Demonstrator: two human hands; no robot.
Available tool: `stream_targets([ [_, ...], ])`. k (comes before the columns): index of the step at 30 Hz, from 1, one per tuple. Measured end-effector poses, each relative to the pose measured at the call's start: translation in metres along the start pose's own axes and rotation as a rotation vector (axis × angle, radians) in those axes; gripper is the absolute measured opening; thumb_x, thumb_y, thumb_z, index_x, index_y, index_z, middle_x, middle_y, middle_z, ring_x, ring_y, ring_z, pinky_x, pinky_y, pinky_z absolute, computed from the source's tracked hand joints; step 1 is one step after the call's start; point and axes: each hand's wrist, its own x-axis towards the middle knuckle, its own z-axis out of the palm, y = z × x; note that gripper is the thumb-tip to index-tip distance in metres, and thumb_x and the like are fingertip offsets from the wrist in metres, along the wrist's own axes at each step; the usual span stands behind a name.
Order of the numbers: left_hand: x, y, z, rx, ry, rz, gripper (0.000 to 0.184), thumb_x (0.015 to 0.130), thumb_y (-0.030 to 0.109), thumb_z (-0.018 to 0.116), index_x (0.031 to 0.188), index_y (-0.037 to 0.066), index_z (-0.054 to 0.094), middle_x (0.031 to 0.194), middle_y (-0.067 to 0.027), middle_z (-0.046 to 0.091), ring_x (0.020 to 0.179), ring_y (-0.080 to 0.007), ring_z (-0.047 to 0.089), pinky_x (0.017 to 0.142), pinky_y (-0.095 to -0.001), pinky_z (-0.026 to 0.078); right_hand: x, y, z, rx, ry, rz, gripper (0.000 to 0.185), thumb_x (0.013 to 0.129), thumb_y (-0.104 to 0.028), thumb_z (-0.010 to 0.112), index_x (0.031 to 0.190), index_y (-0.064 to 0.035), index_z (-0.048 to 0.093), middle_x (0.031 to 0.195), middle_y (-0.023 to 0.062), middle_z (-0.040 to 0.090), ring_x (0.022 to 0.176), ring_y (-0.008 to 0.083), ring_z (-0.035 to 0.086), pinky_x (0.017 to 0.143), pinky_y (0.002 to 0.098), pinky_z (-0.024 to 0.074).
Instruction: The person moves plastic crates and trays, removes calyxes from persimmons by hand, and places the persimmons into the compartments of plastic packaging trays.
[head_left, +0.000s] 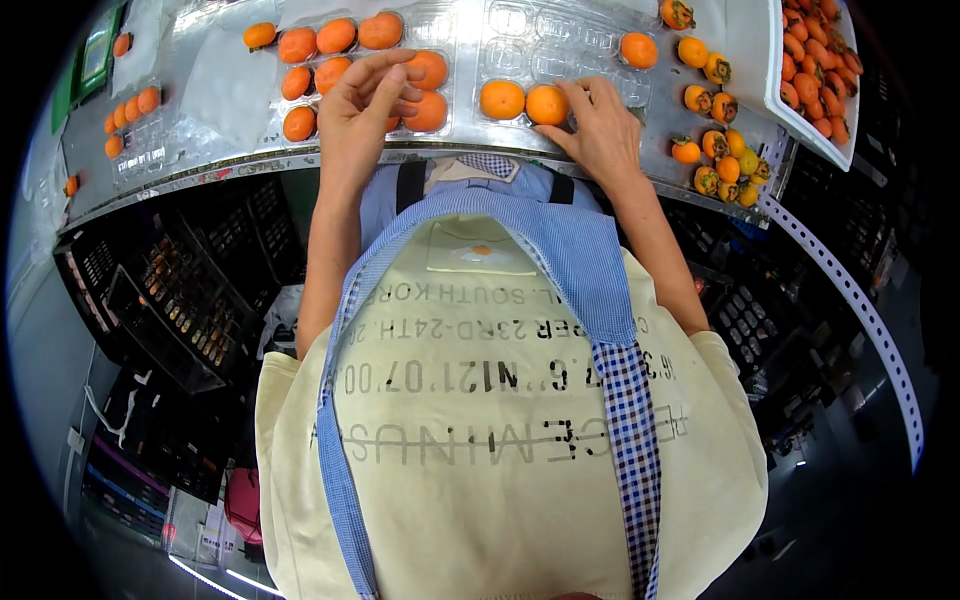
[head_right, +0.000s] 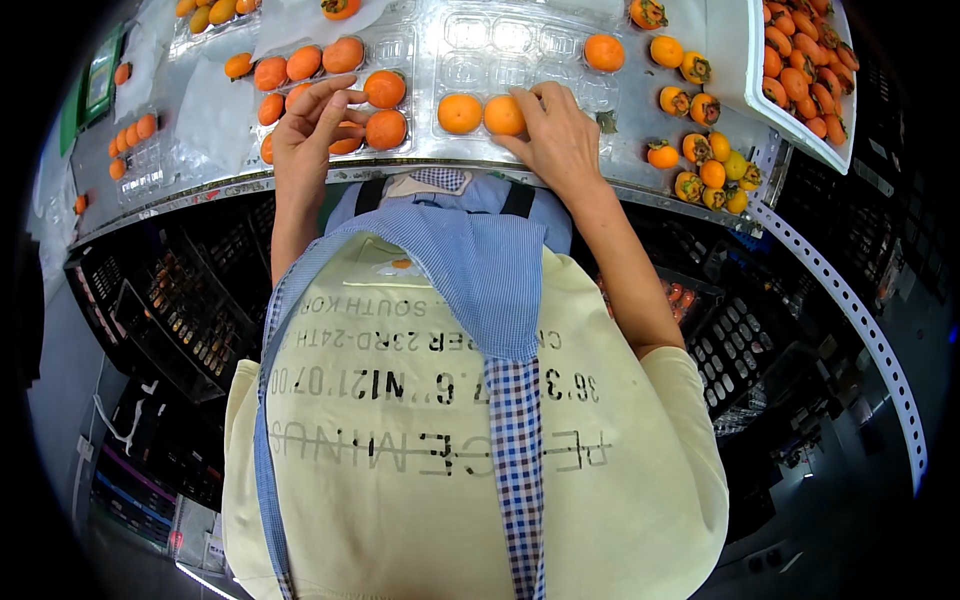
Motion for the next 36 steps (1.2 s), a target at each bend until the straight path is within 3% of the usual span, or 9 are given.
stream_targets([
  [10, -0.001, -0.003, 0.004, 0.012, -0.037, -0.021, 0.028, 0.090, 0.018, 0.058, 0.111, 0.001, 0.059, 0.093, -0.0068, 0.065, 0.077, -0.0099, 0.060, 0.065, -0.0229, 0.050, 0.000, 0.003, -0.007, 0.054, -0.048, 0.046, 0.043, 0.065, -0.027, 0.077, 0.103, -0.0112, 0.063, 0.093, 0.0044, 0.053, 0.081, 0.0208, 0.058, 0.061, 0.0338, 0.0492],
  [16, -0.016, 0.024, 0.049, -0.170, -0.382, -0.233, 0.042, 0.091, 0.026, 0.057, 0.123, 0.001, 0.048, 0.109, -0.0126, 0.060, 0.090, -0.0182, 0.062, 0.072, -0.0283, 0.055, 0.011, -0.037, -0.061, 0.229, 0.156, -0.064, 0.045, 0.062, -0.022, 0.079, 0.102, -0.0105, 0.063, 0.091, 0.0043, 0.052, 0.073, 0.0173, 0.058, 0.057, 0.0269, 0.0467],
  [19, -0.018, 0.024, 0.052, -0.390, -0.441, -0.233, 0.042, 0.093, 0.024, 0.052, 0.124, -0.003, 0.046, 0.111, -0.0173, 0.058, 0.095, -0.0244, 0.063, 0.077, -0.0320, 0.056, 0.016, -0.056, -0.076, 0.596, 0.168, -0.048, 0.046, 0.066, -0.018, 0.077, 0.109, -0.0100, 0.061, 0.093, 0.0035, 0.050, 0.073, 0.0125, 0.057, 0.056, 0.0219, 0.0457],
  [22, -0.024, 0.039, 0.046, -0.508, -0.422, -0.249, 0.042, 0.094, 0.022, 0.051, 0.125, -0.005, 0.045, 0.110, -0.0186, 0.058, 0.094, -0.0258, 0.064, 0.077, -0.0326, 0.056, 0.017, -0.060, -0.074, 1.221, 0.068, 0.210, 0.043, 0.075, -0.014, 0.072, 0.115, -0.0074, 0.058, 0.102, 0.0027, 0.051, 0.077, 0.0083, 0.056, 0.058, 0.0194, 0.0459],
  [25, -0.027, 0.043, 0.043, -0.491, -0.418, -0.223, 0.042, 0.093, 0.020, 0.051, 0.126, -0.006, 0.044, 0.109, -0.0186, 0.059, 0.092, -0.0260, 0.064, 0.077, -0.0327, 0.056, 0.017, -0.063, -0.074, 1.477, -0.094, 0.291, 0.039, 0.081, -0.009, 0.065, 0.118, -0.0031, 0.055, 0.106, 0.0042, 0.054, 0.075, 0.0065, 0.055, 0.057, 0.0186, 0.0465],
  [36, -0.030, 0.042, 0.045, -0.360, -0.381, -0.174, 0.041, 0.091, 0.019, 0.055, 0.125, -0.004, 0.048, 0.111, -0.0161, 0.059, 0.091, -0.0227, 0.064, 0.078, -0.0320, 0.055, 0.021, -0.063, -0.064, 1.506, -0.119, 0.326, 0.034, 0.082, -0.006, 0.062, 0.114, 0.0011, 0.053, 0.098, 0.0081, 0.060, 0.069, 0.0071, 0.056, 0.052, 0.0199, 0.0484],
])
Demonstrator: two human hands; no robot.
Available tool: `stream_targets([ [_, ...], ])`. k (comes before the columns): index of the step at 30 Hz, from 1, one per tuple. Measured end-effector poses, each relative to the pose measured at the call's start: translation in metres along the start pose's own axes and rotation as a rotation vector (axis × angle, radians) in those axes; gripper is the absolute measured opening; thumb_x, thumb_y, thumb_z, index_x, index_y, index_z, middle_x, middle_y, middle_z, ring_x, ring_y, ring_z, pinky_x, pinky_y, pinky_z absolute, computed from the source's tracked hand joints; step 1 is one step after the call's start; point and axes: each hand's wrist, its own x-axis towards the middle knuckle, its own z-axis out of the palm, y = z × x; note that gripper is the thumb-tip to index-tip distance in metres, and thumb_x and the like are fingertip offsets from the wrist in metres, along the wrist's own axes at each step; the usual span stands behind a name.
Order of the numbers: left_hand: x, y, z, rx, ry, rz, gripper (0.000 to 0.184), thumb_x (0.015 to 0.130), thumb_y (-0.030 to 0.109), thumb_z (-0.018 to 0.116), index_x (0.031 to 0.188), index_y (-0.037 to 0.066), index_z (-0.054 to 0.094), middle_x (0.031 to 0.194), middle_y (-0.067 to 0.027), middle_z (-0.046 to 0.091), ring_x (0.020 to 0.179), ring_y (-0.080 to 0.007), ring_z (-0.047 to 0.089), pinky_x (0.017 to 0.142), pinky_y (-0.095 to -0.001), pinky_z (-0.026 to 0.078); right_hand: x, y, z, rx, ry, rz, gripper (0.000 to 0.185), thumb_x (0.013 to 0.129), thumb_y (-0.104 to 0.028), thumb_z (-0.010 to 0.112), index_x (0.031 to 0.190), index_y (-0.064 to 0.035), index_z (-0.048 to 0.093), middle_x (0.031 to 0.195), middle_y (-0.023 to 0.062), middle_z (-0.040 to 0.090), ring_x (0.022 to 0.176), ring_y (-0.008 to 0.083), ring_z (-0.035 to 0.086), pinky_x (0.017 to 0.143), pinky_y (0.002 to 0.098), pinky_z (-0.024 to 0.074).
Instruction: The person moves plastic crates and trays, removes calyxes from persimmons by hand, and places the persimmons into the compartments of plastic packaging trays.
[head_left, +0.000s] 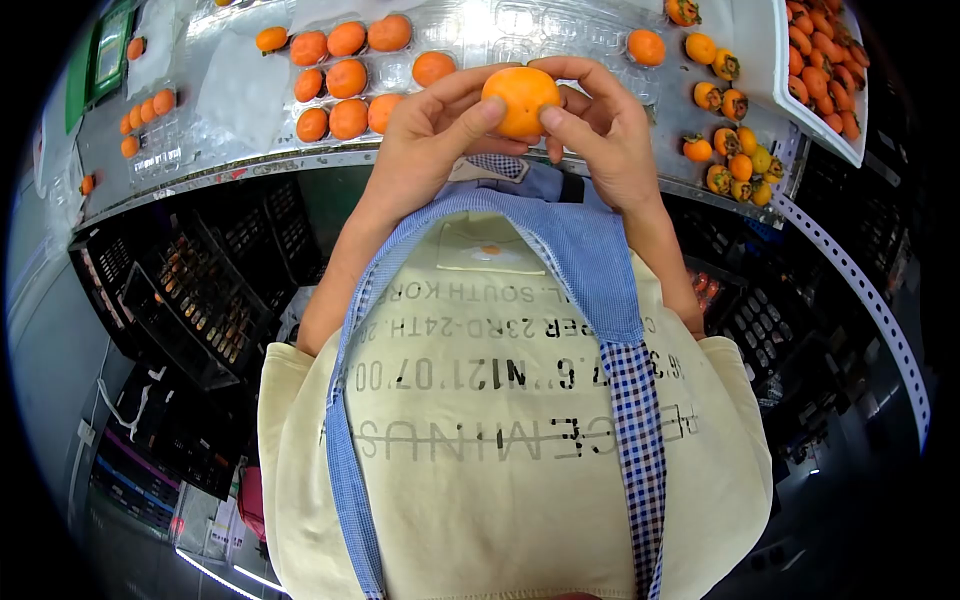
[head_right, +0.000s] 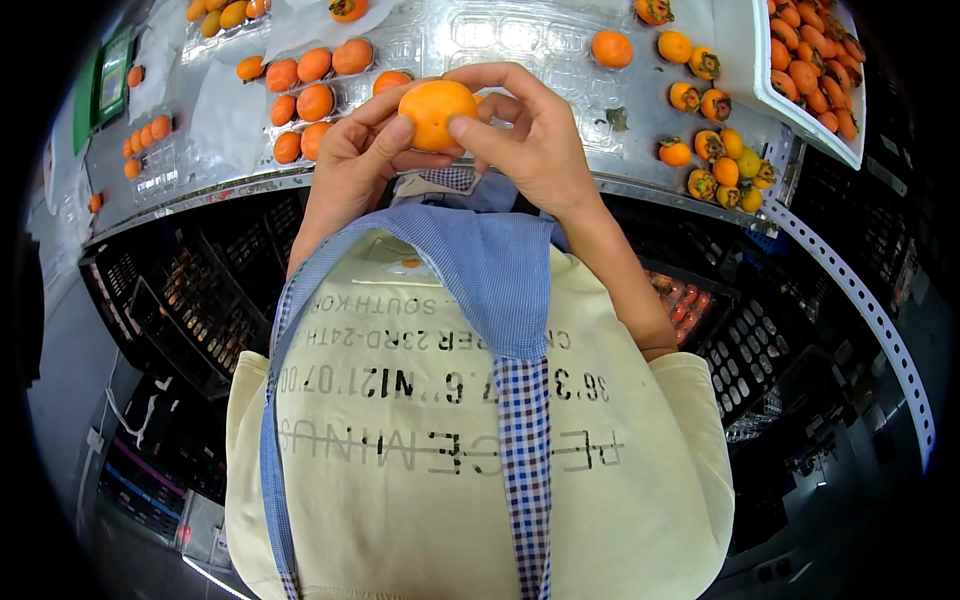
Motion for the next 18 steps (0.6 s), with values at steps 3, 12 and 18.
stream_targets([
  [3, 0.0002, 0.0004, 0.0010, 0.037, 0.002, 0.006, 0.041, 0.091, 0.019, 0.055, 0.124, -0.004, 0.048, 0.111, -0.0154, 0.059, 0.092, -0.0225, 0.064, 0.079, -0.0319, 0.055, 0.0004, 0.0001, 0.0001, 0.002, -0.007, 0.011, 0.034, 0.082, -0.007, 0.063, 0.113, 0.0006, 0.052, 0.095, 0.0081, 0.060, 0.069, 0.0073, 0.056, 0.053, 0.0198, 0.0489],
  [12, -0.0013, 0.0000, -0.0003, 0.022, 0.007, 0.008, 0.040, 0.091, 0.019, 0.055, 0.124, -0.004, 0.048, 0.111, -0.0151, 0.059, 0.092, -0.0224, 0.063, 0.080, -0.0311, 0.055, 0.0003, 0.0028, 0.0003, 0.039, -0.032, 0.016, 0.034, 0.082, -0.008, 0.063, 0.114, 0.0001, 0.051, 0.090, 0.0083, 0.061, 0.066, 0.0086, 0.057, 0.056, 0.0212, 0.0506],
  [18, 0.0011, -0.0019, -0.0049, -0.026, -0.010, -0.062, 0.042, 0.093, 0.022, 0.052, 0.122, -0.008, 0.047, 0.108, -0.0171, 0.059, 0.091, -0.0214, 0.064, 0.079, -0.0300, 0.055, -0.0004, 0.0023, 0.0008, 0.032, -0.031, 0.031, 0.038, 0.081, -0.009, 0.065, 0.116, -0.0010, 0.050, 0.089, 0.0081, 0.061, 0.067, 0.0083, 0.057, 0.056, 0.0207, 0.0504],
])
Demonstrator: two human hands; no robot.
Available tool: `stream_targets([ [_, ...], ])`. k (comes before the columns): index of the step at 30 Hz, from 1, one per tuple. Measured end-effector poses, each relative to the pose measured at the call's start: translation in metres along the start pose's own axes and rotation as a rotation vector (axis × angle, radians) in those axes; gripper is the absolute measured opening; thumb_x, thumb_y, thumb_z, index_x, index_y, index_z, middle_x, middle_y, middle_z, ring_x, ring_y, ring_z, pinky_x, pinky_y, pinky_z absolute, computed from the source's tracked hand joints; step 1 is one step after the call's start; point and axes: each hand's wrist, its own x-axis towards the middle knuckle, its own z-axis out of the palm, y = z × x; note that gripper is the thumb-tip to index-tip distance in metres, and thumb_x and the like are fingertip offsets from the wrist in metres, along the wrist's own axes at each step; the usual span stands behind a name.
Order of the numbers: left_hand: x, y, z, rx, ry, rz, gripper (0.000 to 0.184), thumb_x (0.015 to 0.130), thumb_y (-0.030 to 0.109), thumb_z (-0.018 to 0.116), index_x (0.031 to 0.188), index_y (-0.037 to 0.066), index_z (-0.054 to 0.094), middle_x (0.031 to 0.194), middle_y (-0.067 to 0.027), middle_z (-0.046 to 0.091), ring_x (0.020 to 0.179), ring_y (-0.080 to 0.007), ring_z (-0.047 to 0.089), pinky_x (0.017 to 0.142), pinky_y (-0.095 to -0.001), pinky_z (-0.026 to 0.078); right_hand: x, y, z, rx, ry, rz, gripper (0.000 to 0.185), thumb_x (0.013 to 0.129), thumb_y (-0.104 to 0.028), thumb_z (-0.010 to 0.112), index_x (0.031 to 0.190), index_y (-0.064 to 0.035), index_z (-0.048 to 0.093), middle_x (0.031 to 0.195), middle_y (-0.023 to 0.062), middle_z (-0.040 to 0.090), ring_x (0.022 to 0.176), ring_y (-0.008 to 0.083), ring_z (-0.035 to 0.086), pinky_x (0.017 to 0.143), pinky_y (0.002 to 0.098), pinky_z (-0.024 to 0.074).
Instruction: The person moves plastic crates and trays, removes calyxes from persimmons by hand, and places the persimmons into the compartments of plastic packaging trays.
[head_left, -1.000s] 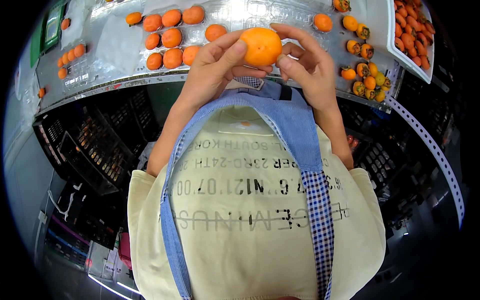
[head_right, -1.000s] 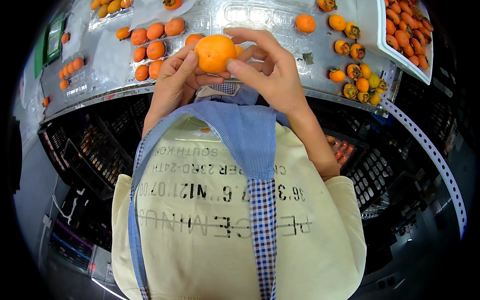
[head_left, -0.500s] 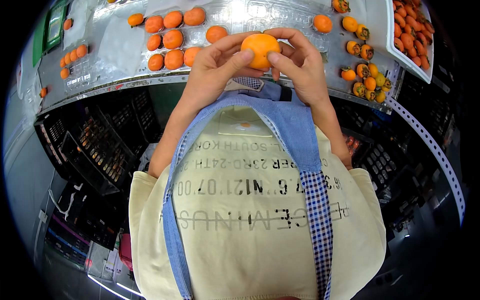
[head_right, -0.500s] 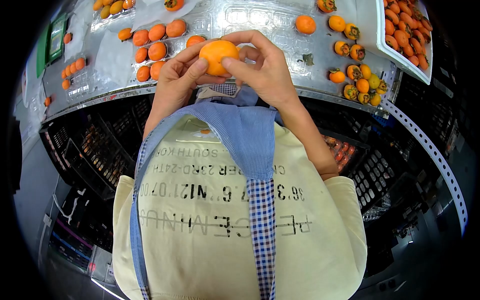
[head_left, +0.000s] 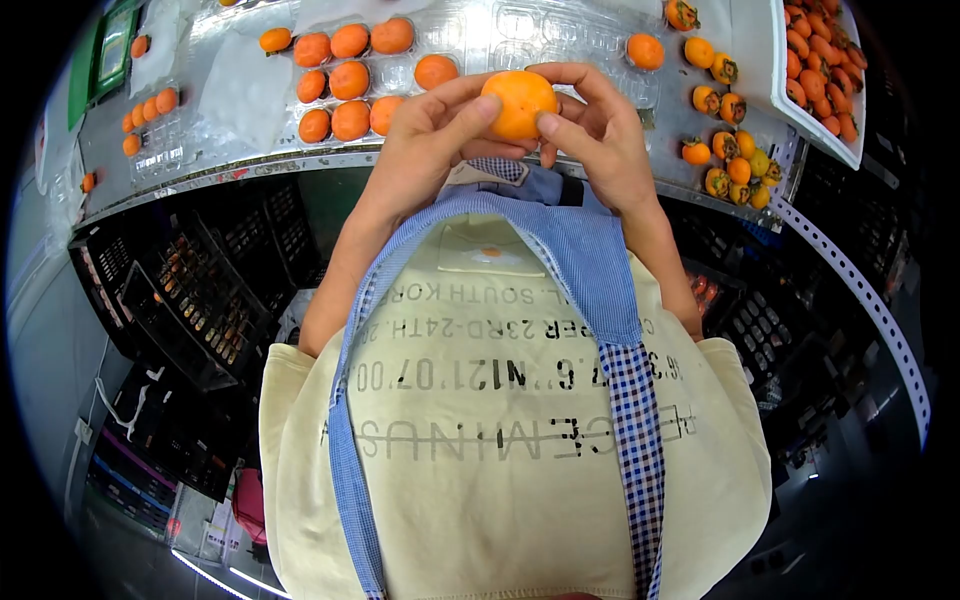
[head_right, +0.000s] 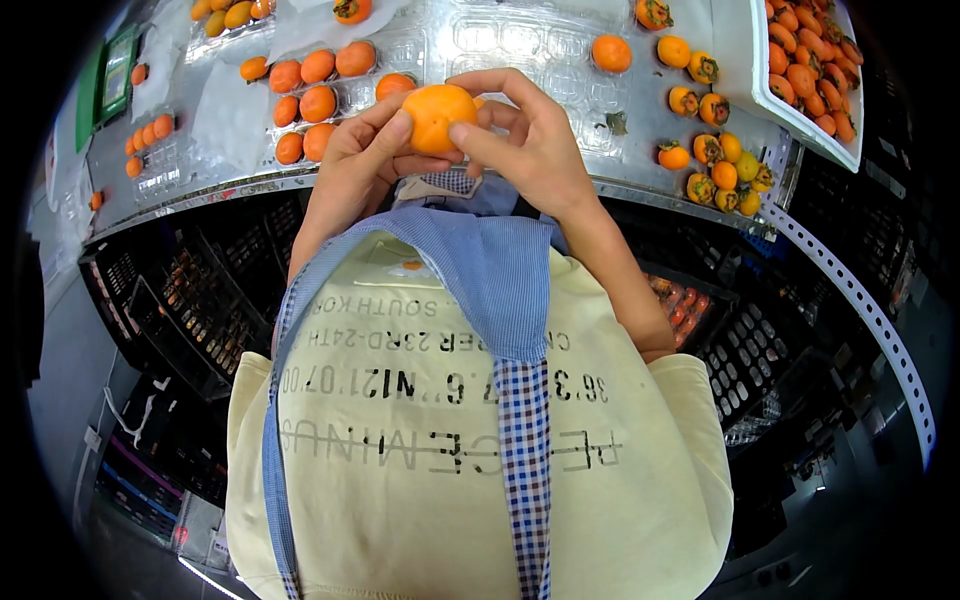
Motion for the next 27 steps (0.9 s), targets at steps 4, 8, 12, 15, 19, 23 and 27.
stream_targets([
  [4, 0.003, -0.004, -0.004, -0.034, -0.001, -0.026, 0.043, 0.094, 0.024, 0.051, 0.121, -0.009, 0.047, 0.106, -0.0163, 0.060, 0.090, -0.0208, 0.065, 0.077, -0.0288, 0.056, 0.000, 0.007, -0.001, -0.051, -0.004, 0.010, 0.043, 0.079, -0.008, 0.067, 0.117, -0.0009, 0.048, 0.090, 0.0079, 0.060, 0.071, 0.0090, 0.058, 0.058, 0.0209, 0.0510],
  [8, 0.003, -0.006, -0.004, -0.003, 0.034, -0.033, 0.043, 0.094, 0.025, 0.051, 0.119, -0.009, 0.048, 0.104, -0.0158, 0.060, 0.088, -0.0207, 0.065, 0.077, -0.0285, 0.056, 0.000, 0.008, 0.005, -0.115, 0.036, -0.027, 0.045, 0.078, -0.008, 0.069, 0.116, -0.0004, 0.047, 0.090, 0.0079, 0.059, 0.073, 0.0095, 0.059, 0.061, 0.0209, 0.0511],
  [12, 0.004, -0.008, -0.002, 0.066, 0.063, -0.017, 0.044, 0.093, 0.027, 0.052, 0.118, -0.009, 0.049, 0.104, -0.0163, 0.061, 0.088, -0.0206, 0.065, 0.077, -0.0282, 0.055, 0.002, 0.013, 0.005, -0.180, 0.054, -0.055, 0.045, 0.077, -0.009, 0.070, 0.115, -0.0010, 0.047, 0.094, 0.0093, 0.059, 0.075, 0.0100, 0.060, 0.060, 0.0207, 0.0505],
  [15, 0.004, -0.007, -0.007, -0.008, 0.022, -0.073, 0.045, 0.093, 0.028, 0.052, 0.118, -0.009, 0.048, 0.102, -0.0166, 0.061, 0.088, -0.0206, 0.065, 0.077, -0.0277, 0.055, 0.002, 0.009, 0.000, -0.106, 0.009, 0.052, 0.046, 0.077, -0.010, 0.070, 0.116, -0.0015, 0.046, 0.100, 0.0103, 0.057, 0.082, 0.0113, 0.059, 0.060, 0.0207, 0.0500],
  [19, 0.005, -0.008, -0.009, -0.040, 0.038, -0.132, 0.046, 0.093, 0.029, 0.052, 0.118, -0.010, 0.048, 0.100, -0.0170, 0.062, 0.087, -0.0207, 0.065, 0.077, -0.0279, 0.055, 0.001, 0.010, -0.002, -0.097, 0.013, 0.122, 0.048, 0.074, -0.014, 0.072, 0.115, -0.0032, 0.050, 0.100, 0.0085, 0.057, 0.085, 0.0108, 0.058, 0.059, 0.0224, 0.0493],
  [23, 0.008, -0.018, -0.009, 0.125, 0.043, -0.114, 0.050, 0.091, 0.031, 0.055, 0.122, -0.007, 0.047, 0.101, -0.0160, 0.062, 0.087, -0.0202, 0.065, 0.076, -0.0280, 0.055, 0.002, 0.008, -0.009, -0.739, 0.000, -0.182, 0.049, 0.069, -0.021, 0.075, 0.111, -0.0051, 0.056, 0.091, 0.0066, 0.060, 0.074, 0.0127, 0.058, 0.060, 0.0252, 0.0485],
  [27, 0.007, -0.017, -0.003, 0.242, 0.038, -0.118, 0.049, 0.090, 0.032, 0.057, 0.124, -0.002, 0.048, 0.104, -0.0142, 0.061, 0.087, -0.0193, 0.064, 0.072, -0.0276, 0.054, 0.001, 0.009, -0.017, -0.939, 0.023, -0.240, 0.049, 0.066, -0.023, 0.075, 0.109, -0.0058, 0.058, 0.091, 0.0067, 0.060, 0.071, 0.0159, 0.058, 0.060, 0.0260, 0.0482],
])
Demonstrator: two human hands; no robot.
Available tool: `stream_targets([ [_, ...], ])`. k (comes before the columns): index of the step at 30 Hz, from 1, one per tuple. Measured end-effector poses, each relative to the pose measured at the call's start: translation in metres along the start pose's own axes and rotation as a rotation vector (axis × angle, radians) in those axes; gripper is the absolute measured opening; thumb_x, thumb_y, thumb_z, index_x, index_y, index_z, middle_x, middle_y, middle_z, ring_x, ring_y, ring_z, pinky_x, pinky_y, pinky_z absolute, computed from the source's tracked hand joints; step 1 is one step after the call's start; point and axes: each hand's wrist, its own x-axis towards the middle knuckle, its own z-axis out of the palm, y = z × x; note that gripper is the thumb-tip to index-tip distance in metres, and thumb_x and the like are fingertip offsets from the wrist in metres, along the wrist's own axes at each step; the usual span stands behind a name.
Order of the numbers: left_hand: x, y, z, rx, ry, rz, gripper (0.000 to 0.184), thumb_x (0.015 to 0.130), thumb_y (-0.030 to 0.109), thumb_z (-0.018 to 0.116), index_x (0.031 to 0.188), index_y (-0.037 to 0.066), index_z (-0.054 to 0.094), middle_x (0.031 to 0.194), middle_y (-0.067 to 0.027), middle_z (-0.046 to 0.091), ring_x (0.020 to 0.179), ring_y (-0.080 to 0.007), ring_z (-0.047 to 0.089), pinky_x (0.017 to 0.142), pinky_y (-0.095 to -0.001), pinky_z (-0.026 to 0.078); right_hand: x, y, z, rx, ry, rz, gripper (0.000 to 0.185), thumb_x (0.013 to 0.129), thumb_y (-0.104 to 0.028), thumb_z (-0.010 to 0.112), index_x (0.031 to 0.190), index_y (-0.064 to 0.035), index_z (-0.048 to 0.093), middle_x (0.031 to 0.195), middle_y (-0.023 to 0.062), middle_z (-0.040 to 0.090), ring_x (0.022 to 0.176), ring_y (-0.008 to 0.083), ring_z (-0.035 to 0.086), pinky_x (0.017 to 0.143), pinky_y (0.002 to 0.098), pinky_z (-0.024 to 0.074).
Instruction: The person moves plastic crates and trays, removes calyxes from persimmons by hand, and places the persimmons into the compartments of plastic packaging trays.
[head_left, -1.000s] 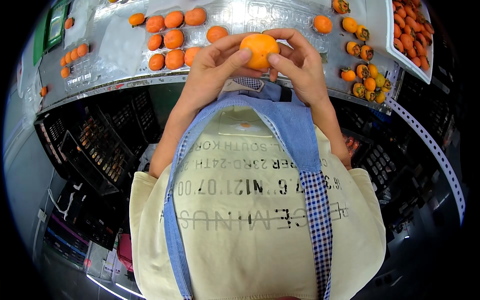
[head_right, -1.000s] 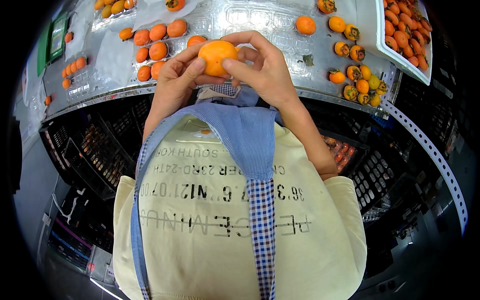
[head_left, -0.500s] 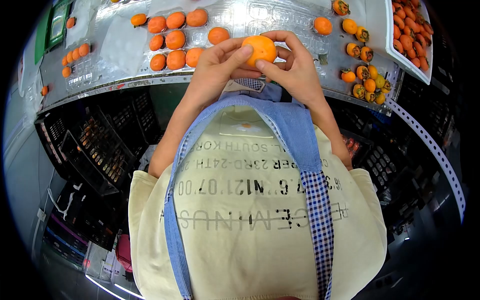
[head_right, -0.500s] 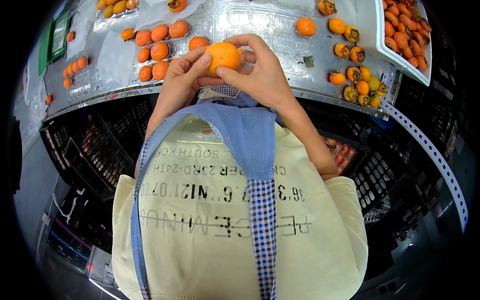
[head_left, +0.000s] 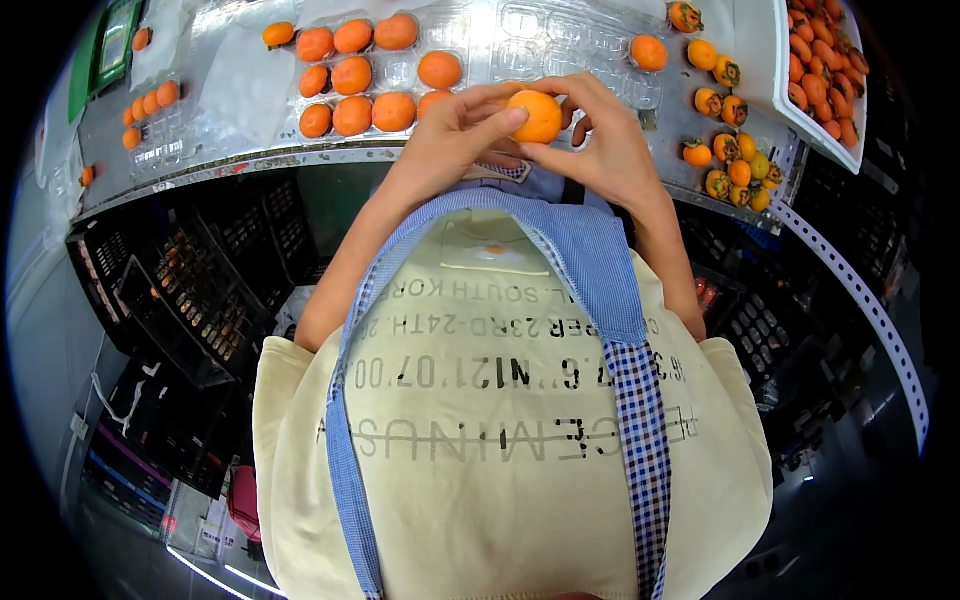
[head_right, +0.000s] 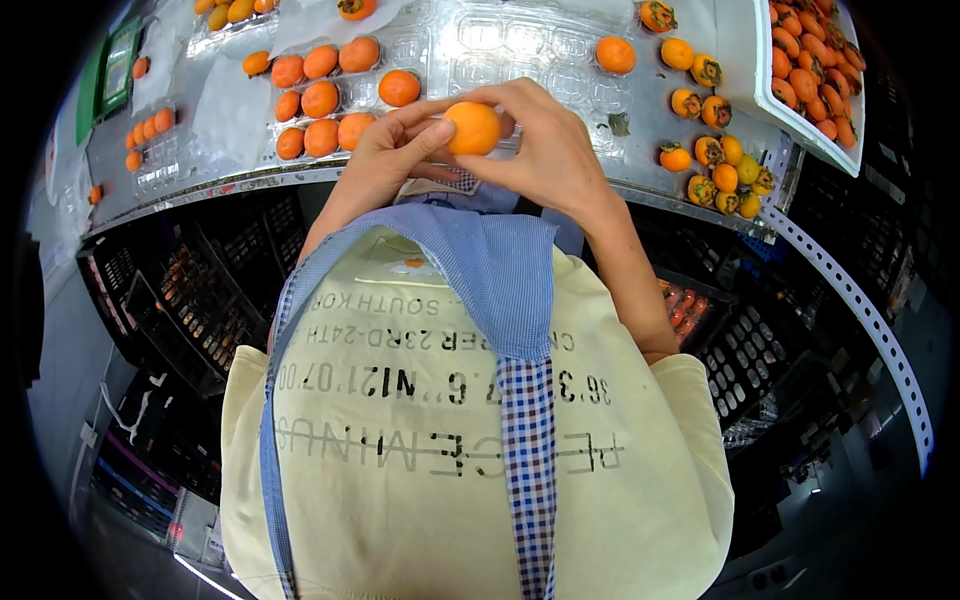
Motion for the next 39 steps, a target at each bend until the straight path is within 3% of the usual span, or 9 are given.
stream_targets([
  [5, 0.002, -0.004, -0.022, 0.005, 0.218, 0.069, 0.043, 0.092, 0.029, 0.053, 0.122, -0.001, 0.051, 0.108, -0.0119, 0.061, 0.086, -0.0160, 0.063, 0.072, -0.0271, 0.054, -0.009, 0.046, -0.004, -0.149, 0.177, 0.132, 0.047, 0.067, -0.025, 0.076, 0.106, -0.0062, 0.058, 0.093, 0.0072, 0.061, 0.070, 0.0173, 0.060, 0.058, 0.0270, 0.0489],
  [8, 0.001, -0.007, -0.047, -0.005, 0.287, 0.141, 0.036, 0.093, 0.025, 0.052, 0.118, -0.001, 0.054, 0.107, -0.0110, 0.062, 0.086, -0.0147, 0.064, 0.073, -0.0263, 0.054, -0.014, 0.055, 0.000, -0.247, 0.149, 0.132, 0.046, 0.067, -0.025, 0.076, 0.106, -0.0071, 0.058, 0.094, 0.0079, 0.062, 0.070, 0.0186, 0.061, 0.060, 0.0287, 0.0497],
  [14, -0.011, -0.006, -0.080, -0.065, 0.481, 0.241, 0.030, 0.091, 0.018, 0.056, 0.114, 0.000, 0.057, 0.102, -0.0105, 0.063, 0.083, -0.0157, 0.065, 0.071, -0.0258, 0.055, -0.016, 0.067, 0.019, -0.501, 0.175, -0.132, 0.043, 0.066, -0.024, 0.076, 0.103, -0.0096, 0.060, 0.098, 0.0055, 0.060, 0.085, 0.0220, 0.059, 0.066, 0.0323, 0.0507],
  [17, -0.017, -0.007, -0.095, -0.111, 0.573, 0.272, 0.028, 0.090, 0.016, 0.057, 0.112, -0.001, 0.058, 0.100, -0.0112, 0.063, 0.081, -0.0165, 0.065, 0.069, -0.0259, 0.055, -0.015, 0.069, 0.019, -0.547, 0.150, -0.084, 0.042, 0.065, -0.024, 0.076, 0.102, -0.0099, 0.061, 0.101, 0.0043, 0.058, 0.094, 0.0220, 0.056, 0.066, 0.0325, 0.0507],
  [28, -0.028, -0.025, -0.124, -0.107, 0.720, 0.321, 0.028, 0.090, 0.013, 0.056, 0.114, -0.003, 0.056, 0.102, -0.0119, 0.063, 0.081, -0.0153, 0.064, 0.070, -0.0253, 0.054, -0.011, 0.079, 0.021, -0.543, 0.070, -0.061, 0.044, 0.066, -0.026, 0.077, 0.105, -0.0119, 0.062, 0.104, 0.0042, 0.055, 0.093, 0.0215, 0.055, 0.066, 0.0320, 0.0496],
  [32, -0.024, -0.043, -0.129, 0.241, 0.807, 0.393, 0.023, 0.087, 0.011, 0.062, 0.106, -0.001, 0.061, 0.094, -0.0077, 0.064, 0.080, -0.0110, 0.060, 0.069, -0.0245, 0.050, -0.012, 0.073, 0.020, -0.542, 0.020, 0.028, 0.048, 0.067, -0.029, 0.076, 0.109, -0.0134, 0.062, 0.107, 0.0040, 0.054, 0.091, 0.0205, 0.056, 0.066, 0.0315, 0.0487],
  [34, -0.026, -0.045, -0.119, 0.690, 0.810, 0.413, 0.027, 0.080, 0.014, 0.069, 0.105, 0.005, 0.063, 0.091, -0.0035, 0.065, 0.082, -0.0141, 0.059, 0.075, -0.0283, 0.048, -0.009, 0.062, 0.018, -0.495, 0.079, 0.053, 0.046, 0.069, -0.029, 0.075, 0.110, -0.0126, 0.062, 0.110, 0.0052, 0.054, 0.093, 0.0223, 0.056, 0.070, 0.0324, 0.0490],
  [36, -0.025, -0.044, -0.112, 1.206, 0.684, 0.572, 0.040, 0.070, 0.012, 0.072, 0.108, 0.009, 0.061, 0.099, -0.0042, 0.062, 0.089, -0.0217, 0.055, 0.078, -0.0313, 0.047, -0.004, 0.053, 0.020, -0.435, 0.151, 0.057, 0.043, 0.071, -0.027, 0.074, 0.109, -0.0118, 0.062, 0.112, 0.0061, 0.054, 0.095, 0.0236, 0.056, 0.072, 0.0330, 0.0492],
  [39, -0.018, -0.036, -0.103, 1.384, 0.431, 0.564, 0.052, 0.061, 0.011, 0.076, 0.111, 0.012, 0.060, 0.108, -0.0018, 0.060, 0.095, -0.0244, 0.052, 0.081, -0.0344, 0.046, 0.003, 0.050, 0.024, -0.329, 0.132, 0.025, 0.036, 0.074, -0.022, 0.071, 0.107, -0.0101, 0.063, 0.110, 0.0074, 0.054, 0.095, 0.0252, 0.058, 0.074, 0.0331, 0.0494],
])
